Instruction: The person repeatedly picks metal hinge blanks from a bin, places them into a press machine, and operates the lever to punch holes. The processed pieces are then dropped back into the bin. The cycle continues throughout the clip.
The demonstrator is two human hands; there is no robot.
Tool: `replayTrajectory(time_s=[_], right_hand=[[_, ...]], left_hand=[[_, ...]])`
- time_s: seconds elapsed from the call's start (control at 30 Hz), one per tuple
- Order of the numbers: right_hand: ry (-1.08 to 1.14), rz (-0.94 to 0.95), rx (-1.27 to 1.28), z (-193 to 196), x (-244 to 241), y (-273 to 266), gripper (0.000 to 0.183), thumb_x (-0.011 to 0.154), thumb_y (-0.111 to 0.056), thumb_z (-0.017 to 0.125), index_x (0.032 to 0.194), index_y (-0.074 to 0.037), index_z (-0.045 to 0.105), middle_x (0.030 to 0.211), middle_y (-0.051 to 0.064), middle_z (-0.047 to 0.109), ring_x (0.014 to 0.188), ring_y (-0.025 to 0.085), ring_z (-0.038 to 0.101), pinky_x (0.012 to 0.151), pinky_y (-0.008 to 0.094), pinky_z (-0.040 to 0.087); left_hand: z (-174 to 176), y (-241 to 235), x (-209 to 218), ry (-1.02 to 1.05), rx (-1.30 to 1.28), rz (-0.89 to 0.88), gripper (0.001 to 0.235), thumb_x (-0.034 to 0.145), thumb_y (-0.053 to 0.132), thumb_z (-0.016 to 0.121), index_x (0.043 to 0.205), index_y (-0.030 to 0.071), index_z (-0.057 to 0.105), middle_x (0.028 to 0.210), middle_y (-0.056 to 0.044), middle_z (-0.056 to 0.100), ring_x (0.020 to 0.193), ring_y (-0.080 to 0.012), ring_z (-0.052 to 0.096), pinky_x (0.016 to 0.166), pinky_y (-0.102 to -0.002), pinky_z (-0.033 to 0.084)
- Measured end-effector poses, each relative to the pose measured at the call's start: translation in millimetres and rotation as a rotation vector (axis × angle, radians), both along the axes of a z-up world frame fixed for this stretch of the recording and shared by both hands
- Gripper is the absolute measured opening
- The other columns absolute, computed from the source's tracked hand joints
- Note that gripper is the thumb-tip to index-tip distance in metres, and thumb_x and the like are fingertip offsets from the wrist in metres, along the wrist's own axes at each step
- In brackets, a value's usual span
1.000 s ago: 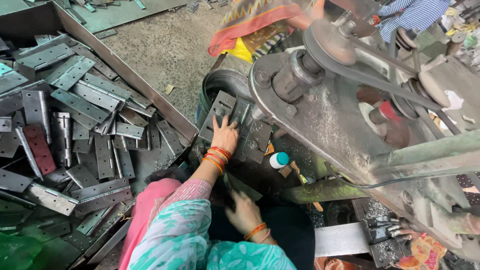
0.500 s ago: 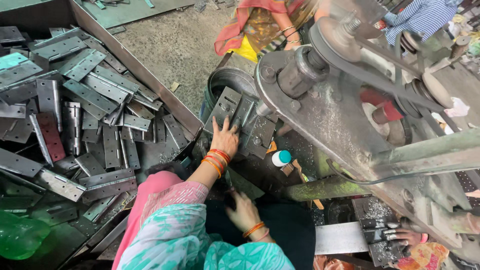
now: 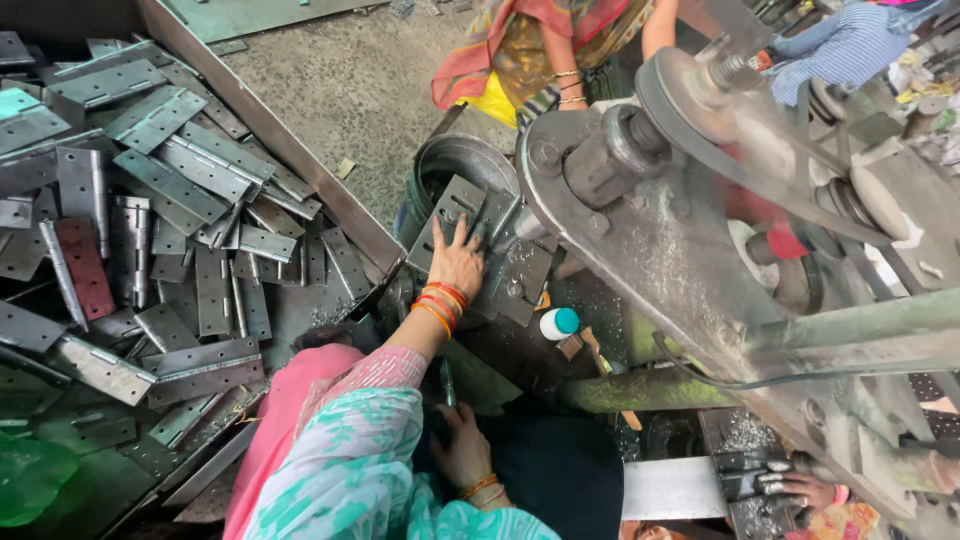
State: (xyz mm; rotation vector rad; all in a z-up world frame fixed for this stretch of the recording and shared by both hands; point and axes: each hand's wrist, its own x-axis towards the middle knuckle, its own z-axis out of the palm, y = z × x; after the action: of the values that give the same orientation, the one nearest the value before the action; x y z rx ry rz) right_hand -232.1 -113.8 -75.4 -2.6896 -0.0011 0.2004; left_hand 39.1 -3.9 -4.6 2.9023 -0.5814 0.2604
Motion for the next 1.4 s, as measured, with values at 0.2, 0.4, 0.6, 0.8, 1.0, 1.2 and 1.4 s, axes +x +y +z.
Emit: replayTrajectory(time_s=[0.2,0.4,0.6,0.8,1.0,1.2,1.4], right_hand=[[0.128,0.044,-0.01,26.3,12.4,-4.7,0.055,0.08,-0.023,0.077,0.132,-0.021,0.059,0.133,0.017,0.055,0.109,0.044,0.063,0.088,0.05,0.056],[0.119,0.21,-0.08,82.2,56.2,-16.3,0.057,0.082,-0.027,0.074,0.135,-0.008,0.06,0.121,0.024,0.065,0.116,0.042,0.061,0.099,0.047,0.051],[0.176,0.17,0.037,102.1,64.0,-4.1,0.045,0.081,-0.03,0.073,0.119,-0.008,0.071,0.11,0.021,0.074,0.107,0.039,0.069,0.093,0.044,0.055],[0.105,0.157,-0.079,102.3,59.5,-1.8,0.05,0.08,-0.034,0.075,0.122,-0.007,0.068,0.11,0.023,0.073,0.107,0.04,0.068,0.092,0.046,0.054],[0.093,0.053,0.056,101.5,57.6,-16.4,0.056,0.092,-0.049,0.07,0.134,-0.011,0.064,0.118,0.023,0.07,0.111,0.041,0.066,0.092,0.046,0.053],[-0.103,-0.263,0.5,93.8,98.7,-50.9,0.056,0.087,-0.025,0.074,0.139,-0.013,0.058,0.117,0.006,0.07,0.088,0.019,0.068,0.065,0.032,0.058],[-0.233,-0.28,1.071,73.1,134.2,-79.5,0.038,0.091,-0.01,0.075,0.128,-0.004,0.066,0.106,0.004,0.073,0.091,0.013,0.07,0.067,0.027,0.058]], left_hand=[[5.4,3.7,-4.7,-0.003,-0.015,-0.013,0.04,0.097,0.027,0.046,0.125,0.014,0.072,0.154,-0.002,0.048,0.155,-0.0365,0.016,0.115,-0.078,0.002],[15.9,14.9,-30.6,0.027,0.051,-0.055,0.035,0.094,0.026,0.053,0.117,0.014,0.075,0.141,-0.003,0.058,0.148,-0.0341,0.03,0.116,-0.075,0.009],[19.0,41.9,-96.7,0.09,0.22,-0.23,0.03,0.095,0.027,0.056,0.113,0.013,0.077,0.125,-0.007,0.066,0.143,-0.0347,0.039,0.122,-0.07,0.016],[15.1,42.0,-115.4,-0.167,0.218,-0.122,0.036,0.08,0.029,0.062,0.11,0.016,0.076,0.135,-0.012,0.06,0.136,-0.0384,0.039,0.109,-0.069,0.025],[34.8,51.3,-113.7,-0.283,-0.017,-0.155,0.022,0.087,0.019,0.065,0.104,0.011,0.076,0.117,-0.007,0.067,0.126,-0.0308,0.052,0.116,-0.056,0.035],[40.4,74.6,-104.2,-0.271,-0.747,-0.162,0.035,0.063,0.007,0.072,0.097,0.002,0.073,0.102,-0.011,0.071,0.106,-0.032,0.061,0.088,-0.044,0.047],[11.7,51.2,-66.0,0.056,-1.34,-0.292,0.026,0.075,0.004,0.071,0.1,-0.002,0.072,0.09,-0.011,0.071,0.085,-0.0295,0.069,0.079,-0.042,0.055]])
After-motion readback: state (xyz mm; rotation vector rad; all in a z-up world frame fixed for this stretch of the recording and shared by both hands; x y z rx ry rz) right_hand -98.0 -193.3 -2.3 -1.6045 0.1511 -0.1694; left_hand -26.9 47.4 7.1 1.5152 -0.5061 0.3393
